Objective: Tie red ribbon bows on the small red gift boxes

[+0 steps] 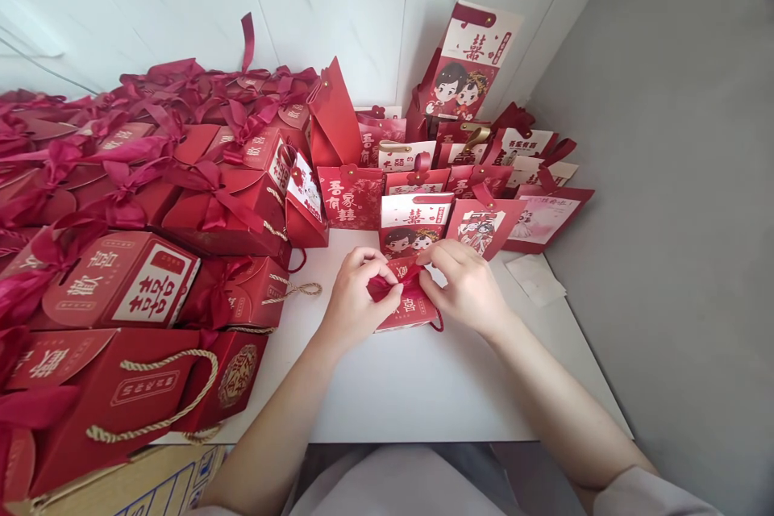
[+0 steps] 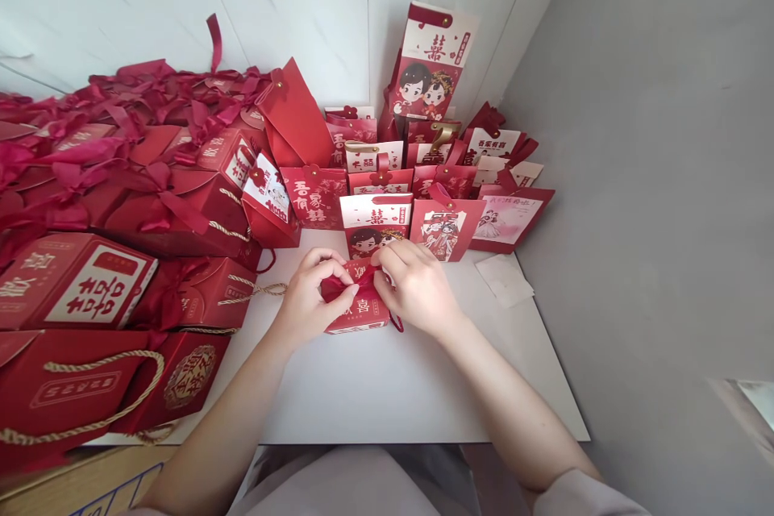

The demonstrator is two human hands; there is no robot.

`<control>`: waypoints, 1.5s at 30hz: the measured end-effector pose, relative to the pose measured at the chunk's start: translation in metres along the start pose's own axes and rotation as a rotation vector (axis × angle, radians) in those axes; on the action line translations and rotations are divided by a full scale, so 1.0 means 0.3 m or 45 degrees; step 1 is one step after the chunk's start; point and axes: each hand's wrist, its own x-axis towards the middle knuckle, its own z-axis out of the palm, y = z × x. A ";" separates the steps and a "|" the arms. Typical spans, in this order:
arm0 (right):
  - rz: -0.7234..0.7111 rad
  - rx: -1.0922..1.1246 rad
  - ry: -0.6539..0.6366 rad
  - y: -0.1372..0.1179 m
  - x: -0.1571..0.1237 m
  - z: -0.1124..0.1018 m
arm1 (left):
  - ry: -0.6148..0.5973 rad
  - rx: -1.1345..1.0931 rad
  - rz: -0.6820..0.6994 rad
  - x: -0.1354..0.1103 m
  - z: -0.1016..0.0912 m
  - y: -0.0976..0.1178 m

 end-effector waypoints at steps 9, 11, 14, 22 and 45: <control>0.256 0.081 -0.082 -0.062 0.006 0.003 | -0.006 -0.056 -0.062 -0.008 0.007 0.008; 0.235 0.032 -0.055 -0.059 0.001 0.007 | -0.028 -0.081 -0.074 -0.009 0.005 0.012; 0.171 -0.043 -0.012 -0.050 -0.007 0.008 | -0.058 -0.127 -0.099 -0.009 0.006 0.013; 0.100 -0.130 -0.034 -0.064 -0.002 0.003 | -0.040 -0.136 -0.072 -0.009 0.016 0.020; 0.384 0.506 -0.272 -0.020 0.002 -0.035 | -0.155 -0.294 -0.060 -0.013 -0.052 -0.017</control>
